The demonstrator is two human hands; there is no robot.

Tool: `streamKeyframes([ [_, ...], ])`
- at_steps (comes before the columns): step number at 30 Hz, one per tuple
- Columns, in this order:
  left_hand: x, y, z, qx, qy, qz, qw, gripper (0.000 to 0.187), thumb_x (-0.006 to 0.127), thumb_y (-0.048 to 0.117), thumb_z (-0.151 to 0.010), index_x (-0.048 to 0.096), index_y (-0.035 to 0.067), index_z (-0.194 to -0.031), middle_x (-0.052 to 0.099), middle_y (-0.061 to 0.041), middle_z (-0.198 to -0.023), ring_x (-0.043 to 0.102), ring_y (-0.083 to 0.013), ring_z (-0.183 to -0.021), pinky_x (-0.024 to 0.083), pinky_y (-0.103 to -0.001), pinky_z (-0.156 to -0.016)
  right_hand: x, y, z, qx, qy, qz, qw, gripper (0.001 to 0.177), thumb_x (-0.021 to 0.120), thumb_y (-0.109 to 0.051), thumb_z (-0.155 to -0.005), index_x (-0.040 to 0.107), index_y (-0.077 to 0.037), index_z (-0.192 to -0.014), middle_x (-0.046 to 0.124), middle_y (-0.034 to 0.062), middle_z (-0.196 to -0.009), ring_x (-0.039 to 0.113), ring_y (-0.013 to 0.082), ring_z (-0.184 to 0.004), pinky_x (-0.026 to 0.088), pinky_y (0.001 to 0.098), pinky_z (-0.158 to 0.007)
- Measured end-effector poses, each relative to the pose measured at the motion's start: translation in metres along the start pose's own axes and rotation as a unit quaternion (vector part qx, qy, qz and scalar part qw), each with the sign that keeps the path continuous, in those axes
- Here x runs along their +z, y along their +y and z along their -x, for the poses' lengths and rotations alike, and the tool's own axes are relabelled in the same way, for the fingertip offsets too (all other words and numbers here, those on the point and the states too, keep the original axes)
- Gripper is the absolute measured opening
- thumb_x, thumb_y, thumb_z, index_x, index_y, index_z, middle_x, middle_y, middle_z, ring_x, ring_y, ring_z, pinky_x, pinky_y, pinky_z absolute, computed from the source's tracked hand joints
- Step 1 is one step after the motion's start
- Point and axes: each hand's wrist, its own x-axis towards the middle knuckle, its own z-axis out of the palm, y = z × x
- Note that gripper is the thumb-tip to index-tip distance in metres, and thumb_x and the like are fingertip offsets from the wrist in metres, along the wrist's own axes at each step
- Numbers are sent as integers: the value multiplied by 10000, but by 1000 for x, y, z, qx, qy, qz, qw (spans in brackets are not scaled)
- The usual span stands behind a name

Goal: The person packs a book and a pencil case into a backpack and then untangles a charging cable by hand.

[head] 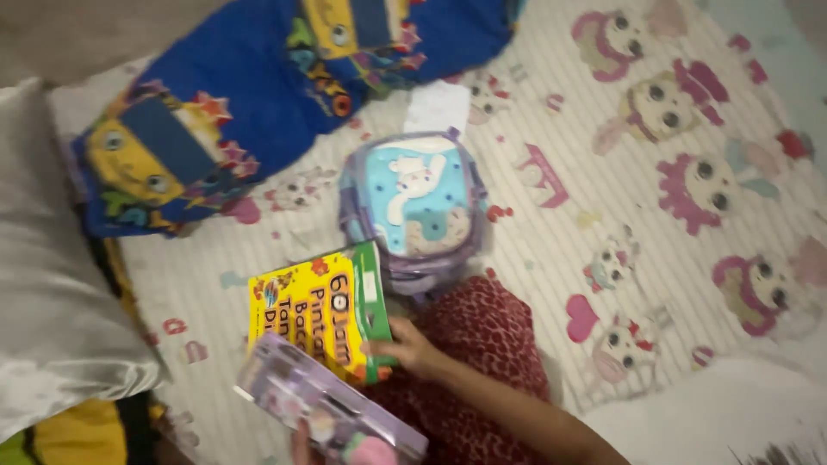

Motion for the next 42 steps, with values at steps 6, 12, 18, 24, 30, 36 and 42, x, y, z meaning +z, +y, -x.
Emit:
streamKeyframes([
  [6,202,-12,-2,-8,-15,-40,999,579,524,468,-960,495,211,-1478,647,-43,-1319,631,-279,-1174,484,-531,-991,-45,26,114,-91,26,82,992,484,752,-101,-934,625,3,-1389,695,130,-1329,650,236,-1218,528,420,-1077],
  [12,257,-61,-7,-75,-90,-78,990,533,638,325,-955,546,60,-1408,636,-98,-1325,615,-259,-1215,493,-459,-1064,-79,3,172,-90,167,-83,978,954,750,-4,-803,179,-164,-1551,482,50,-1471,501,217,-1347,465,426,-1100],
  [18,293,-105,10,-78,-192,-182,961,581,719,244,-911,527,27,-1414,643,-115,-1296,616,-266,-1211,509,-436,-1054,-95,-60,186,-148,333,-255,896,806,606,-30,-881,248,-193,-1585,521,71,-1469,544,259,-1317,481,452,-1058],
  [24,319,-126,30,-84,-175,-202,960,671,692,310,-911,418,115,-1491,581,-73,-1384,556,-216,-1282,484,-399,-1061,-118,-39,209,-207,333,-272,879,670,632,-27,-997,385,-192,-1597,568,54,-1383,562,215,-1215,470,432,-1011],
  [30,301,-138,32,-50,-180,-252,950,753,729,349,-889,362,94,-1496,571,-140,-1378,550,-293,-1264,458,-493,-1036,-109,-3,223,-152,288,-345,880,516,655,-220,-1056,440,-30,-1485,596,151,-1385,570,281,-1274,475,484,-1079],
  [36,301,-155,58,-107,-234,-396,881,806,806,385,-792,466,65,-1449,610,-169,-1351,617,-363,-1251,488,-477,-1046,-102,19,231,-217,246,-389,861,771,693,-502,-891,430,-111,-1501,598,99,-1395,584,281,-1261,502,475,-1075],
  [42,281,-171,20,89,-336,-573,742,836,733,363,-890,307,33,-1529,52,-237,-1617,302,-399,-1452,461,-504,-1103,-118,23,248,-88,380,-376,840,622,621,-424,-970,482,-61,-1457,621,133,-1343,608,312,-1177,534,478,-874],
])
